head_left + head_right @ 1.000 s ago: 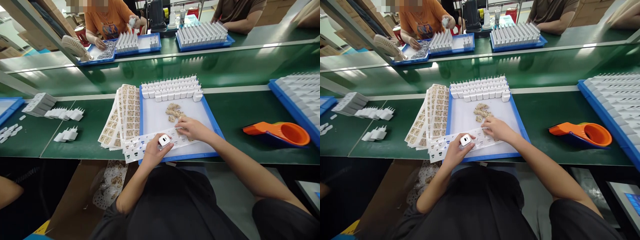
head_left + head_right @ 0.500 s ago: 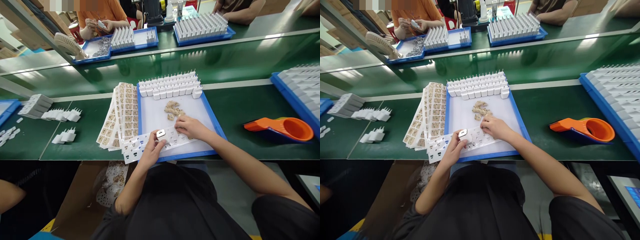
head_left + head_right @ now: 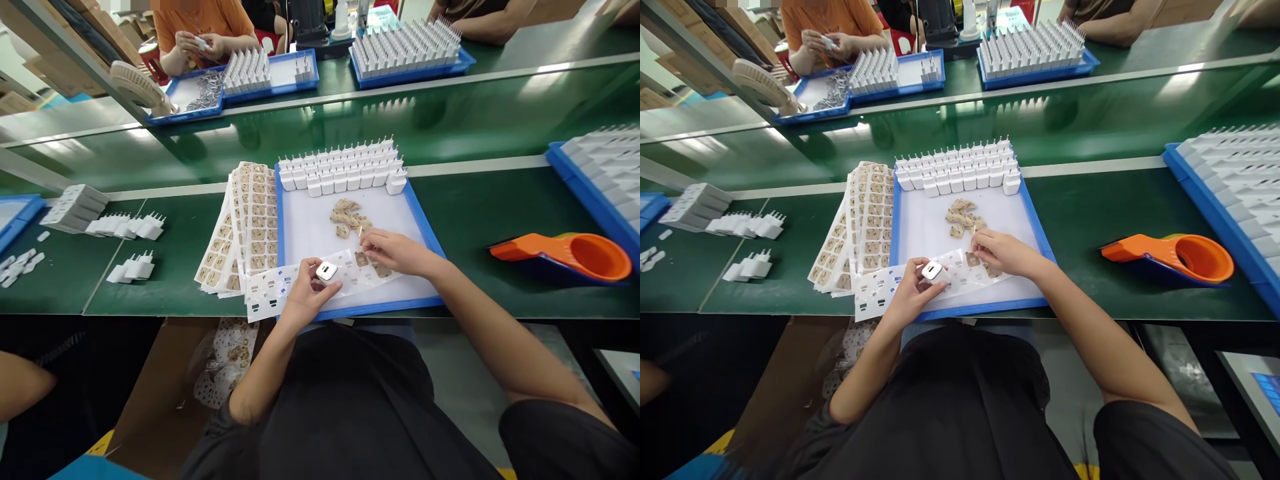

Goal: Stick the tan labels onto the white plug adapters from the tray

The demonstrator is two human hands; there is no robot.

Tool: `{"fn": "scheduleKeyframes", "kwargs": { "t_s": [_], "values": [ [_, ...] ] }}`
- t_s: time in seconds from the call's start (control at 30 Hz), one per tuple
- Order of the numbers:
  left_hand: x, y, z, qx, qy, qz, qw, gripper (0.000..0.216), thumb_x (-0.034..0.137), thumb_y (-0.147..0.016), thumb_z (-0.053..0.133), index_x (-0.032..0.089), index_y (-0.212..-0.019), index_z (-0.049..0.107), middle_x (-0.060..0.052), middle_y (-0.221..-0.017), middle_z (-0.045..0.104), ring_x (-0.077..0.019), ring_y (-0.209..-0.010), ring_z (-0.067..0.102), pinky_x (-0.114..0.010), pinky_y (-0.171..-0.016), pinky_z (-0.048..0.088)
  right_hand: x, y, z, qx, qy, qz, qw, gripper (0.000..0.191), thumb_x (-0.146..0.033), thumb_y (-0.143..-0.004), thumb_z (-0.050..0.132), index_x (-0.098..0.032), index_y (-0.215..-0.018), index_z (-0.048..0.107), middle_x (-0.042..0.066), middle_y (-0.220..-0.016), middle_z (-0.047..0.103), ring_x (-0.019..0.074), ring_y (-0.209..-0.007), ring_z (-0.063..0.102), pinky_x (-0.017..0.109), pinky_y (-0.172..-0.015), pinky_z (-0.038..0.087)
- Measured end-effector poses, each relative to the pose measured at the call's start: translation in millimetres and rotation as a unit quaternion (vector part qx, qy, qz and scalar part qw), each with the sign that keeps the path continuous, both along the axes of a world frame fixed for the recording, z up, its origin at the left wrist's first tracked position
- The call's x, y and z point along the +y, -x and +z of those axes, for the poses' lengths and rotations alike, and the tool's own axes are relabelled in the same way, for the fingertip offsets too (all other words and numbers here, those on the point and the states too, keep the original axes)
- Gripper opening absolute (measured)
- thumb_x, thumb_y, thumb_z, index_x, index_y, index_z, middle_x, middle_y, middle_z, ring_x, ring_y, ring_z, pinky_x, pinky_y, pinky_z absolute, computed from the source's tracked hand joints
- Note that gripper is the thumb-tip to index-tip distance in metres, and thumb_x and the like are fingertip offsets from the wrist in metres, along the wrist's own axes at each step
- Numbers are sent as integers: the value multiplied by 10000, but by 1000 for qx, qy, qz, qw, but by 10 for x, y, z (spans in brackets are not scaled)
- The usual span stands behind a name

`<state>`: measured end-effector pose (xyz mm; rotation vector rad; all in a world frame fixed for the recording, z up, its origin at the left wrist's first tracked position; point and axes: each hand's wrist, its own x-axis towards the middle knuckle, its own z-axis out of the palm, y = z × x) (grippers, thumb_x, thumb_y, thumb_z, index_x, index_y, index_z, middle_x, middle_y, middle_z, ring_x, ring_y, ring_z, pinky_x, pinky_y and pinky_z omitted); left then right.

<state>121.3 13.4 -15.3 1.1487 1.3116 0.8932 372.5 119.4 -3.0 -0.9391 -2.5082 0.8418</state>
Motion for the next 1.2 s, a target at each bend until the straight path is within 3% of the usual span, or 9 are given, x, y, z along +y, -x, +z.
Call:
{"fn": "scheduleKeyframes", "kwargs": {
  "t_s": [0.13, 0.53, 0.7, 1.0, 1.2],
  "values": [
    [-5, 14, 9, 39, -23, -10, 999, 492, 431, -825, 728, 200, -1188, 490, -90, -1185, 651, -197, -1031, 639, -302, -837, 529, -11, 114, -118, -26, -68, -4, 997, 236, -276, -979, 529, -230, -1151, 685, 82, -1107, 706, 207, -882, 681, 302, -731, 495],
    [-13, 5, 203, 170, 9, -40, 985, 447, 547, -909, 601, 222, -1182, 463, -68, -1071, 715, -221, -935, 694, -353, -851, 530, -43, 216, -290, -76, -241, -4, 967, 257, -258, -1010, 536, -225, -872, 751, 37, -1004, 761, 154, -828, 658, 264, -599, 366],
    [-19, 13, 240, 185, 15, -41, 982, 445, 556, -902, 591, 225, -1166, 453, -68, -1048, 721, -232, -930, 703, -339, -818, 526, -34, 208, -301, -44, -234, 5, 971, 274, -274, -1022, 516, -223, -909, 760, 39, -975, 782, 163, -852, 665, 269, -641, 404],
    [-44, 11, 240, 185, 10, -22, 983, 422, 521, -881, 644, 235, -1147, 485, -42, -936, 728, -229, -840, 713, -318, -738, 527, -75, 175, -182, -82, -205, 18, 975, 272, -234, -997, 507, -236, -912, 766, 31, -1002, 806, 178, -820, 685, 285, -633, 445],
    [-51, 45, 233, 189, 9, -36, 981, 425, 537, -898, 620, 235, -1159, 475, -49, -982, 726, -230, -866, 705, -327, -762, 520, -74, 99, -146, 7, -115, -5, 993, 271, -307, -971, 540, -230, -871, 780, 52, -984, 810, 210, -849, 735, 314, -716, 522]
  ]
}}
